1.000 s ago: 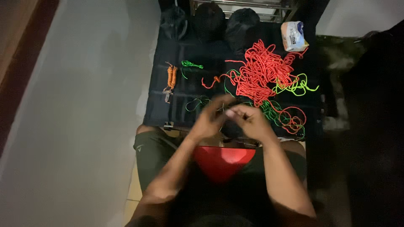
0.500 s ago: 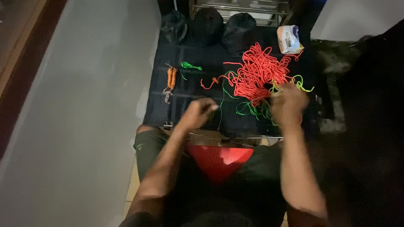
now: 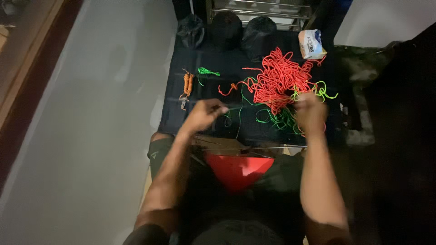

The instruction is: The person sits and ties knots in a green cord using both hands. The cord is manipulated into loops and tightened repeatedly. Other colored cords and a small orange object remain on the black surface nearby.

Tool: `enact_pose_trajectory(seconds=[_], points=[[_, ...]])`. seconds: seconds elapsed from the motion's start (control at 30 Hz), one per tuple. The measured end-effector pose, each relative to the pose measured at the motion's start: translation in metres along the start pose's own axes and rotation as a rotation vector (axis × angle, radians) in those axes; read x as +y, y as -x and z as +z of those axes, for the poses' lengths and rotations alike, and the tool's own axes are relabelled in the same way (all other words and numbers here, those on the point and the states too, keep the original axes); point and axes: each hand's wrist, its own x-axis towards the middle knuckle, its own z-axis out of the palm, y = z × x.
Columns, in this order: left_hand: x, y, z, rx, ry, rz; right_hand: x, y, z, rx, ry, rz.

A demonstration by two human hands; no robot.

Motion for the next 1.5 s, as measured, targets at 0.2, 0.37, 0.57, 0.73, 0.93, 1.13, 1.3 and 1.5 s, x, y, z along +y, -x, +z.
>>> enact_pose_trajectory(seconds=[0.2,0.37,0.57,0.73,0.93,1.13,1.3,1.5], points=[[0.007,-0.001,-0.009,0.06,-0.04,-0.035,0.066,-0.024,-0.007,0.097,0.49,0.228],[0.03,-0.02,0.035,-0.041,0.115,0.028,-0.148,0.023,-0.025,-0.139,-0.621,-0.14],[0.023,-0.008,0.028,-0.08,0.134,0.012,-0.113,0.031,0.001,-0.205,-0.729,-0.087],[0.024,0.013,0.003,-0.099,0.143,-0.069,0.003,0.011,-0.016,0.052,-0.366,0.036],[0.044,0.019,0.014,-0.012,0.204,-0.067,-0.049,0.022,-0.029,0.172,0.093,-0.018],[0.06,0.016,0.05,-0.054,0.203,0.033,-0.177,0.061,-0.035,-0.31,-0.739,-0.03],[0.031,0.019,0.058,-0.115,0.052,-0.136,-0.134,0.055,-0.04,-0.338,-0.643,-0.015],[0.066,0.022,0.053,0.018,0.473,-0.236,-0.124,0.06,-0.051,-0.284,-0.727,0.29]])
